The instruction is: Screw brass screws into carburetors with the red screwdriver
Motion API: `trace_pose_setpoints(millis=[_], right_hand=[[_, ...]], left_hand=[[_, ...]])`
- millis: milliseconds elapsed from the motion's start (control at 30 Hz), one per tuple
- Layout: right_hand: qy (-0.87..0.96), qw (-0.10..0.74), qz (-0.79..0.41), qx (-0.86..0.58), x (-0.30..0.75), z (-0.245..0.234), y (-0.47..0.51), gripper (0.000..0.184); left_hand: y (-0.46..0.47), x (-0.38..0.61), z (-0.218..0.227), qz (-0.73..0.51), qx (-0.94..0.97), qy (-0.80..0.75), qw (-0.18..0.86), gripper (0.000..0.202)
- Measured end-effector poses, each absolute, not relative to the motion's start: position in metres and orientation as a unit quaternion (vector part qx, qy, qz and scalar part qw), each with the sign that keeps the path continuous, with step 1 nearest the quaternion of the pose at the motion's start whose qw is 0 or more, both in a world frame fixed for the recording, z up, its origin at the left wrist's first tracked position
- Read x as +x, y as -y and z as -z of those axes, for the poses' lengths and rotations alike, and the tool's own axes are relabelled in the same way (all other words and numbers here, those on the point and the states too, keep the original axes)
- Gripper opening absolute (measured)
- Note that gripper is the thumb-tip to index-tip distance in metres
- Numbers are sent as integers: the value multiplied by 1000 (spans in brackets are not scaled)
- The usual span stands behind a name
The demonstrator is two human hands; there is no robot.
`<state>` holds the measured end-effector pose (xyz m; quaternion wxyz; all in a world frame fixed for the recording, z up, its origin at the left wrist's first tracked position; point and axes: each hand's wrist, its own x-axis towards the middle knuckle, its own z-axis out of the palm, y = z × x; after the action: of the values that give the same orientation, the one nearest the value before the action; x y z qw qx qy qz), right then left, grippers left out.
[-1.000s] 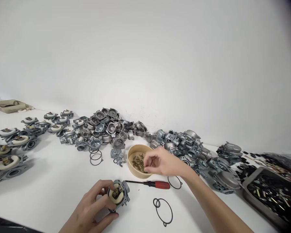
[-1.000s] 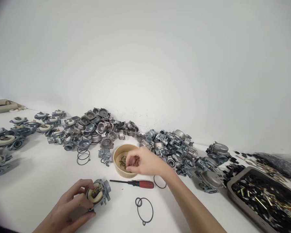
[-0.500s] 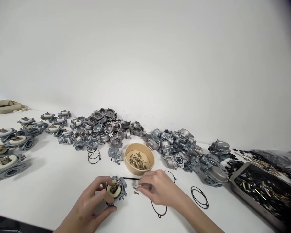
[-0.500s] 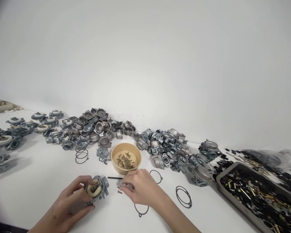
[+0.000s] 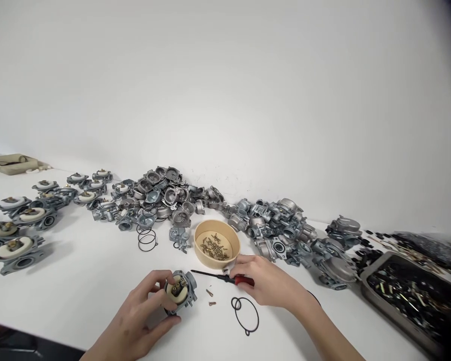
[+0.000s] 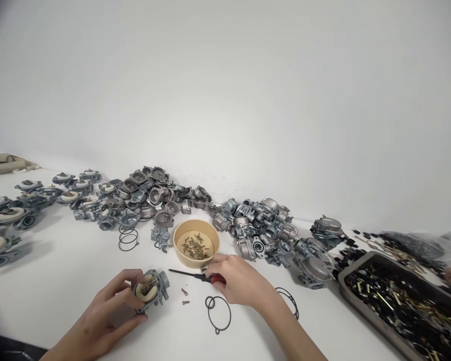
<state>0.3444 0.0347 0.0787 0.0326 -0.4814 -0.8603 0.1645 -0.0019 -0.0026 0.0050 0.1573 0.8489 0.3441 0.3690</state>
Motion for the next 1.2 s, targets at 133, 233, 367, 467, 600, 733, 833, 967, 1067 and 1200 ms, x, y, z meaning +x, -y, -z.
trace_pose_setpoints(millis=[133,233,367,467,600,733,833,967,1067,1200], right_hand=[[853,50,-183,-486,347,-80,-35,27],[861,52,-197,-466,346,-80,-36,30],[872,46,-200,-445,343,-77,-35,30],[868,48,-190,-456,342,-72,-35,31],[871,52,-171,-458,342,-67,-37,31],[875,49,-157,-455,342,-66,-37,30],[874,49,-156,-458,344,-69,-36,28],[874,56,-149,-460,348,-76,-34,31],[879,99,-124,-450,344,-84,-34,34],[887,142,-63,-436,315,-103,-50,33]], left_hand=[[2,-2,-4,-374,847,-340,163,9],[2,-2,-4,-375,846,-342,163,10],[2,-2,-3,-370,850,-338,163,10],[2,-2,-2,-368,852,-334,166,10],[2,-2,-1,-374,850,-330,168,10],[3,-2,-2,-368,852,-334,168,9],[3,-3,-1,-361,853,-338,163,9],[3,-5,1,-349,855,-346,168,8],[4,-4,2,-346,853,-350,173,8],[6,0,0,-367,842,-352,179,11]])
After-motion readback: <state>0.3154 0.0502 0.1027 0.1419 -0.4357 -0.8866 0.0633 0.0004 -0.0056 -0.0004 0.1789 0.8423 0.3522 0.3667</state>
